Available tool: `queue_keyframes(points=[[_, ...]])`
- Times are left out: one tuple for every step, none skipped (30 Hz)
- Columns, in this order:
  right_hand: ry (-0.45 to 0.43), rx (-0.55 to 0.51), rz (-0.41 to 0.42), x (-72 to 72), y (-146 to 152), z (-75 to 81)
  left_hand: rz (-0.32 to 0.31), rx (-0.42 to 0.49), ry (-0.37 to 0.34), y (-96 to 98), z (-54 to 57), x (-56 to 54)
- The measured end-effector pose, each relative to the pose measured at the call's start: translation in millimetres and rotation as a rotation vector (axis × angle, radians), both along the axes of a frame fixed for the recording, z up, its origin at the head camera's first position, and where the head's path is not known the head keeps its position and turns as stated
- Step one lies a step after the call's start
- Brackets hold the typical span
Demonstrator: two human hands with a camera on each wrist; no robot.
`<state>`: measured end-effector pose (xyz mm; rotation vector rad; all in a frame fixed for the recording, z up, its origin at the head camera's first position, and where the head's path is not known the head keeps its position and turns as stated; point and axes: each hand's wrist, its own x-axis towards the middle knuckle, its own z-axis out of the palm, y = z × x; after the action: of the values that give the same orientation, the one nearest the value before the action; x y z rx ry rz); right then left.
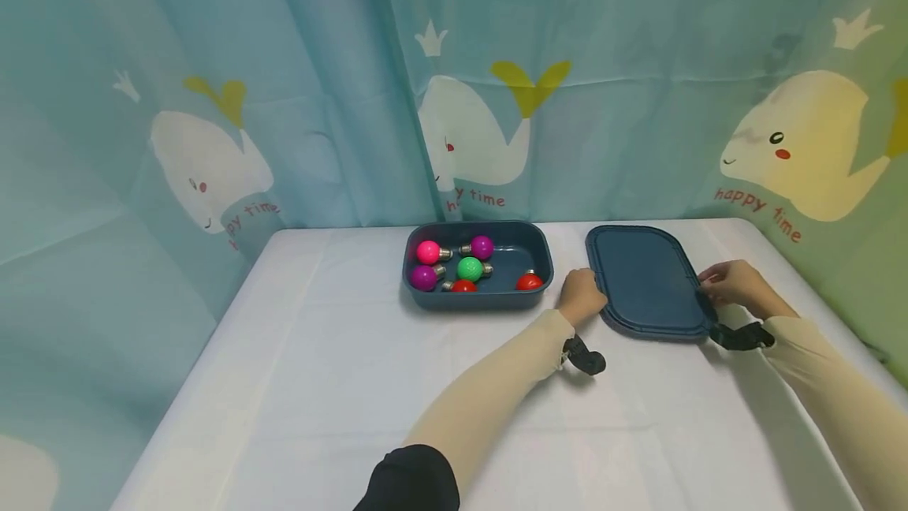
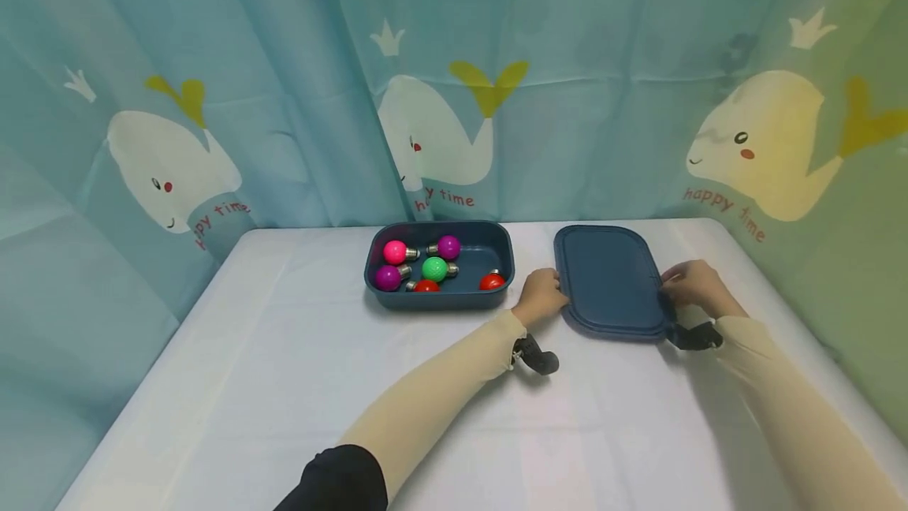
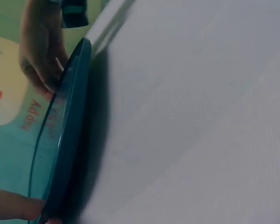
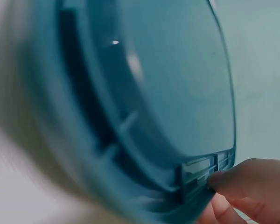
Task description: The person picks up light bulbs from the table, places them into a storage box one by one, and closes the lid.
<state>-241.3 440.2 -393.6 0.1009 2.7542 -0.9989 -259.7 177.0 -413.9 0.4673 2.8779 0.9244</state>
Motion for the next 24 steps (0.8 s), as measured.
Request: queue_keyframes(points=[[0.009, -0.008, 0.011, 2.2, 0, 1.3, -0.006, 0.03, -0.001, -2.8, 1.2, 0.2], [0.019, -0.014, 0.019, 4.5, -1, 3.3, -0.015, 0.06, -0.005, -6.0, 3.2, 0.8], [0.03, -0.018, 0.025, 6.9, -2, 5.8, -0.02, 0.092, -0.014, -9.1, 5.6, 1.2], [0.038, -0.018, 0.028, 8.8, -3, 8.7, -0.027, 0.124, -0.027, -12.3, 8.3, 1.7], [0.048, -0.017, 0.027, 10.4, -4, 12.1, -0.036, 0.159, -0.037, -15.9, 11.9, 2.2], [0.056, -0.013, 0.023, 11.7, -5, 15.8, -0.044, 0.189, -0.038, -19.7, 15.7, 3.0], [0.063, -0.009, 0.023, 12.8, -6, 20.1, -0.053, 0.217, -0.037, -23.5, 19.5, 3.5], [0.068, -0.005, 0.022, 13.5, -8, 24.7, -0.066, 0.239, -0.032, -27.3, 23.2, 3.4], [0.073, -0.011, 0.021, 13.7, -9, 29.4, -0.077, 0.268, -0.027, -31.0, 26.6, 3.2], [0.073, -0.019, 0.02, 13.5, -11, 34.3, -0.087, 0.298, -0.016, -35.0, 30.4, 3.1], [0.076, -0.027, 0.017, 13.3, -13, 39.3, -0.098, 0.324, 0.0, -39.2, 34.3, 3.0], [0.076, -0.033, 0.016, 13.1, -15, 44.4, -0.109, 0.352, 0.016, -43.5, 38.3, 2.9], [0.078, -0.037, 0.017, 12.7, -16, 49.6, -0.122, 0.373, 0.036, -47.3, 41.8, 2.3], [0.081, -0.04, 0.016, 12.2, -18, 54.6, -0.138, 0.392, 0.062, -51.2, 45.5, 1.6], [0.087, -0.045, 0.012, 11.9, -20, 59.7, -0.159, 0.411, 0.086, -55.4, 49.2, 1.1], [0.09, -0.045, 0.012, 11.8, -21, 64.8, -0.182, 0.42, 0.112, -59.3, 52.9, 0.5], [0.1, -0.039, 0.008, 11.7, -23, 69.7, -0.204, 0.43, 0.135, -63.1, 56.5, 0.0], [0.111, -0.033, 0.008, 11.6, -26, 74.5, -0.225, 0.441, 0.159, -66.8, 60.0, -0.5], [0.126, -0.034, 0.007, 11.5, -28, 79.2, -0.238, 0.441, 0.186, -70.3, 63.5, -0.9], [0.142, -0.034, 0.008, 11.5, -31, 83.5, -0.252, 0.437, 0.218, -73.9, 67.4, -0.9], [0.158, -0.039, 0.01, 11.3, -35, 87.8, -0.263, 0.42, 0.252, -77.4, 71.1, -0.3], [0.176, -0.045, 0.014, 11.0, -38, 92.0, -0.27, 0.399, 0.296, -80.7, 74.8, 0.0], [0.197, -0.056, 0.015, 10.4, -41, 96.0, -0.276, 0.365, 0.351, -84.2, 78.6, 0.6], [0.213, -0.065, 0.014, 9.9, -45, 100.3, -0.278, 0.333, 0.411, -87.8, 82.6, 1.2]])
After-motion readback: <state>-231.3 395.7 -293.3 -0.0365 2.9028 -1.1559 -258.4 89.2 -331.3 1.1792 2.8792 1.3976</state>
